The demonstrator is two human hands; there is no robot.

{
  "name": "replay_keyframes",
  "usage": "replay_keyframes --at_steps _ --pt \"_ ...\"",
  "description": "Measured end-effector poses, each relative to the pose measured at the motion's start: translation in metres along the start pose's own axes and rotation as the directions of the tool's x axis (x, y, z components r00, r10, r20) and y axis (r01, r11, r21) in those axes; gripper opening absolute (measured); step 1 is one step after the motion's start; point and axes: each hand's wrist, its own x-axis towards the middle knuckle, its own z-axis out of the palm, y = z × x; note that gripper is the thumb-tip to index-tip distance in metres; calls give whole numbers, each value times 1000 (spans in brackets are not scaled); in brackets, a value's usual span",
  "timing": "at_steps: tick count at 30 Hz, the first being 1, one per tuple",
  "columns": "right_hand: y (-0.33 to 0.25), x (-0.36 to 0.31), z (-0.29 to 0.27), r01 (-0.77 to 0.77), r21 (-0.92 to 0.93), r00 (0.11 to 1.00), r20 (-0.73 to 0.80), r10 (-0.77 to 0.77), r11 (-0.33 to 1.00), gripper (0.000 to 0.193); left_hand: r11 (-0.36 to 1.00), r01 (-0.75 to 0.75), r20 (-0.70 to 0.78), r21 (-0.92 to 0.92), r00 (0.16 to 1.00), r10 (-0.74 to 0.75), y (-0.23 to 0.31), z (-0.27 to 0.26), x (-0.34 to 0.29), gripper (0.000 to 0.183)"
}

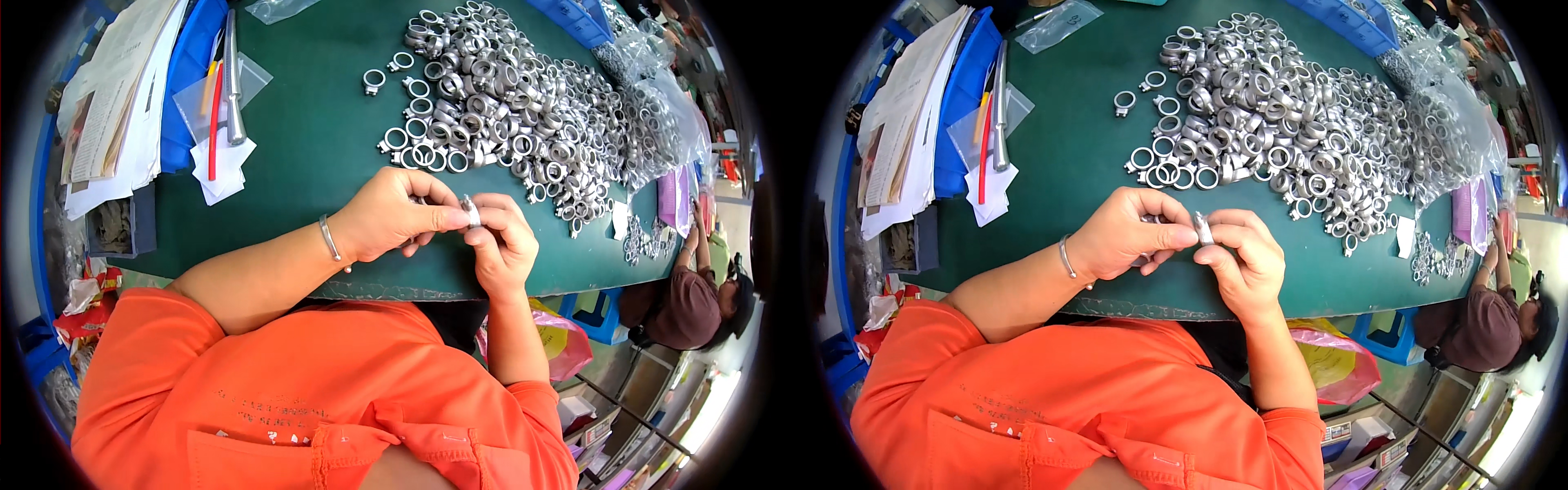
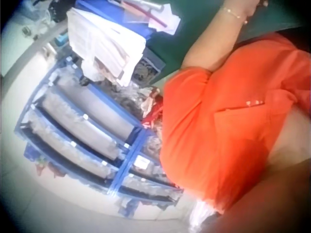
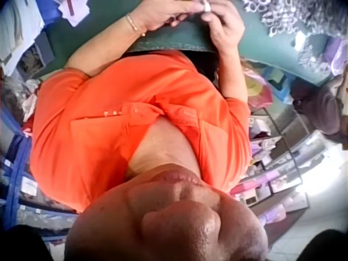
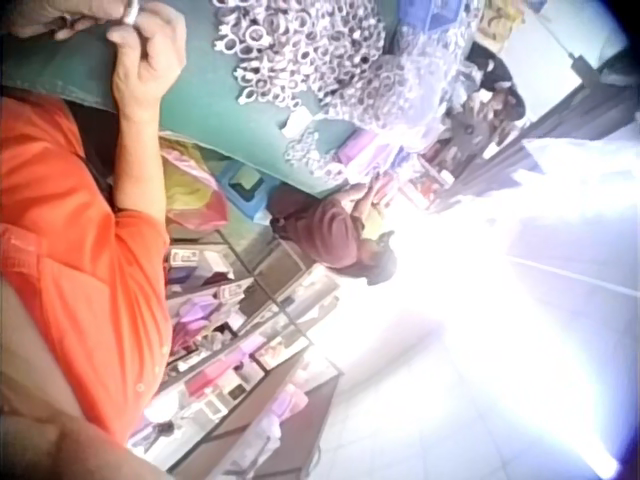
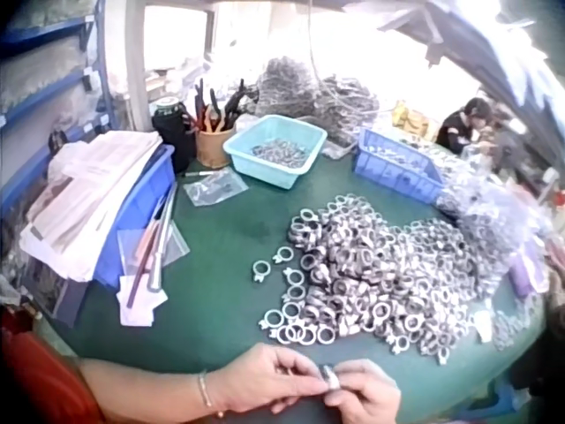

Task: The person picks up metal ring components one at a time from a large pile on a green table, examines them by hand, and places them into different containers or piles.

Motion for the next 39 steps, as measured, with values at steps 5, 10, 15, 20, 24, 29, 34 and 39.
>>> replay_keyframes --at_steps 5,10,15,20,24,29,34,39 --pt "3 1 1 89 -15 996 -11 -90 996 19 986 -36 -47 163 998 44 -1 3 -2 12" --pt "7 -6 6 -103 539 988 -44 150 836 31 874 -346 61 341 936 346 -6 3 -2 7" --pt "5 0 0 -256 613 963 96 252 747 27 625 -595 145 505 773 618 -22 -2 6 7" --pt "-10 8 7 115 211 991 -86 -98 971 29 971 94 -12 -222 995 -99 -1 -1 1 25" --pt "-14 23 2 214 -167 973 -51 -225 962 15 902 204 145 -381 976 -159 -7 -6 3 20" --pt "17 43 3 -100 -655 984 -174 -21 749 17 930 113 84 -348 992 -89 -7 -7 4 9" --pt "18 41 4 -51 -718 981 -167 -100 694 9 948 24 14 -317 1000 -21 -5 -6 3 10" --pt "-7 32 -4 -530 83 824 -183 536 844 13 987 -3 -54 -160 999 -6 -3 -1 0 13"
